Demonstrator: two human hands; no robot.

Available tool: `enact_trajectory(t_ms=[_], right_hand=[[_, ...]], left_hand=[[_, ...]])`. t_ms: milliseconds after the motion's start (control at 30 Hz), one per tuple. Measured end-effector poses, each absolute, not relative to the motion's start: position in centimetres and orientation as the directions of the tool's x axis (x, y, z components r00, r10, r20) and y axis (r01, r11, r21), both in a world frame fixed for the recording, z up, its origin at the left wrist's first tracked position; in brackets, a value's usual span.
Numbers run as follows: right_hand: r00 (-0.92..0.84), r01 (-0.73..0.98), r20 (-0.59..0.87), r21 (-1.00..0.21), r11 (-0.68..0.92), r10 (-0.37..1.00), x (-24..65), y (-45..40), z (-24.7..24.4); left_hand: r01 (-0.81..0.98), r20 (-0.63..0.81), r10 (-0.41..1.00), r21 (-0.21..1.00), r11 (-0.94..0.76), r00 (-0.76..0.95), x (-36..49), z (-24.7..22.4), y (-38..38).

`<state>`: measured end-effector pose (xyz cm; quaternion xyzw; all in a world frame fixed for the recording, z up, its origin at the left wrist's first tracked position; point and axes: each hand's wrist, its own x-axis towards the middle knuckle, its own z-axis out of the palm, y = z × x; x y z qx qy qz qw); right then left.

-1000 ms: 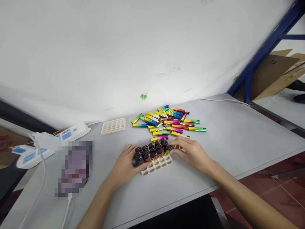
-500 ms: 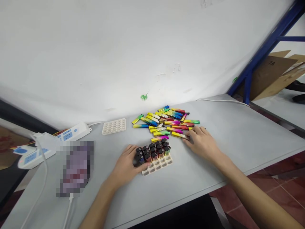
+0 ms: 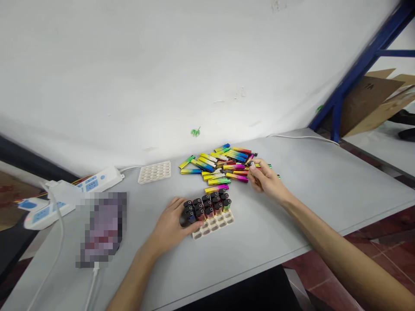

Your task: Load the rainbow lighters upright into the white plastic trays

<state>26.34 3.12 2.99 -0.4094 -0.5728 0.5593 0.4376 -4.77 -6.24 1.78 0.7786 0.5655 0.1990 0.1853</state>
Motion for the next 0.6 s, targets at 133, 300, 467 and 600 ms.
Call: enact_trajectory(t_ms=[133,300,467,600], right_hand=[[-0.259,-0.088,-0.024,-0.995,-0.049,0.966,25.8,3.2,1.9],[-0.230,-0.092,-0.112,-0.986,-0.136,0.967,25.8,2.0,1.1],[-0.238,-0.167,-0.129,-0.971,-0.172,0.963,25.7,1.7,1.0],[-0.298,-0.226,-0.082,-0.962,-0.154,0.951,25.6,1.5,1.3]], left_hand=[[0.802,0.101,0.953,0.518,-0.296,0.286,-4.8,1.8,-6.2],[0.798,0.103,0.950,0.519,-0.305,0.295,-4.8,1.8,-6.2],[0.798,0.114,0.947,0.515,-0.314,0.299,-4.9,1.7,-6.2],[0.793,0.108,0.949,0.526,-0.307,0.295,-4.9,1.7,-6.3]])
